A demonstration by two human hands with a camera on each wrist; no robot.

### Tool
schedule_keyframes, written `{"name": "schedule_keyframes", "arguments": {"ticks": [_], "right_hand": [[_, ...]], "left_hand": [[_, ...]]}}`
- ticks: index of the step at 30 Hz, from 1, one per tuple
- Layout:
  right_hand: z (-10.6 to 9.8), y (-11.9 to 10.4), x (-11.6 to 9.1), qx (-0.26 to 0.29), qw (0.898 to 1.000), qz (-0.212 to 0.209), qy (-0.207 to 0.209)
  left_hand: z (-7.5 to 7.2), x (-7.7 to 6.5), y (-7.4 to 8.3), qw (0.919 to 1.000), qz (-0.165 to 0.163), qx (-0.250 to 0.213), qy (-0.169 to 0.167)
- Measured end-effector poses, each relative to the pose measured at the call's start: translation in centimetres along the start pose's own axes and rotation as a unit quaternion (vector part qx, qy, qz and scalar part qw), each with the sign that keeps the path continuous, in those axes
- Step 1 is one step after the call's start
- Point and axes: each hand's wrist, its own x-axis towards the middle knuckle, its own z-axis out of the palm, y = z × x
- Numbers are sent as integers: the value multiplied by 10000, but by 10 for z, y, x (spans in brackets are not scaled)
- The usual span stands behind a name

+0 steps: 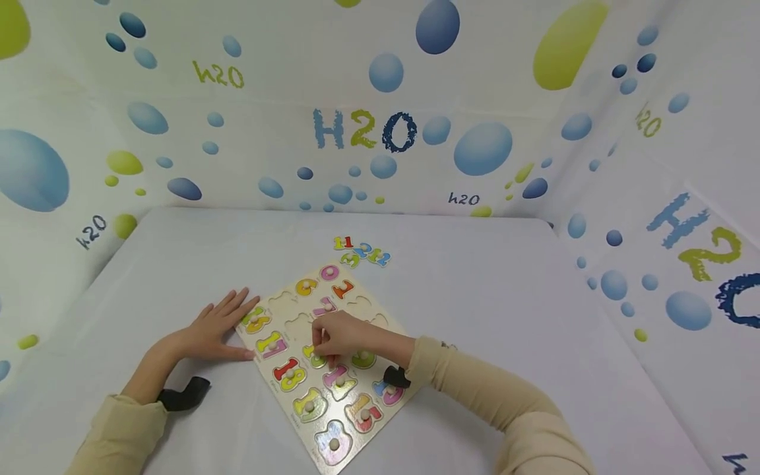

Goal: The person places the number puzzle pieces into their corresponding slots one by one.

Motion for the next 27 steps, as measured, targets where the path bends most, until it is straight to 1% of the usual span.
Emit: {"name": "schedule_keyframes", "arguments": {"ticks": [3,7,10,13,15,16,17,18,19,21,22,24,25,27], "right_hand": [[-1,0,0,37,10000,-27,-3],[-1,1,-1,210,9998,71,17],[-6,3,-3,534,9983,143,-164],[-22,5,-5,816,9945,166,-630],[-37,6,-4,871,9917,175,-925],[-47,8,-3,843,9915,174,-977],[-57,11,-1,766,9926,176,-930],[-67,15,1,685,9944,209,-782],[-78,21,5,583,9967,224,-524],[-98,35,12,354,9984,379,231],[-107,44,15,246,9961,508,674],[-121,62,21,65,9856,820,1481],[-126,69,23,-37,9789,974,1798],[-132,82,27,-143,9676,1235,2197]], "left_hand": [[-1,0,0,10000,0,25,17],[0,0,0,10000,0,-25,5],[1,0,0,10000,-30,-60,4],[1,0,-1,10000,-54,-47,14],[1,-1,-1,10000,-49,-35,19],[1,-1,0,10000,-34,-21,25],[0,-1,0,10000,-28,-23,29],[0,-1,1,10000,-26,-13,33],[0,-1,1,10000,-22,0,39],[-1,0,2,10000,-17,-5,55],[-2,-1,3,10000,-15,6,57],[-2,-1,3,10000,-40,29,36],[-1,-1,2,10000,-47,41,26],[0,-2,1,10000,-56,61,12]]}}
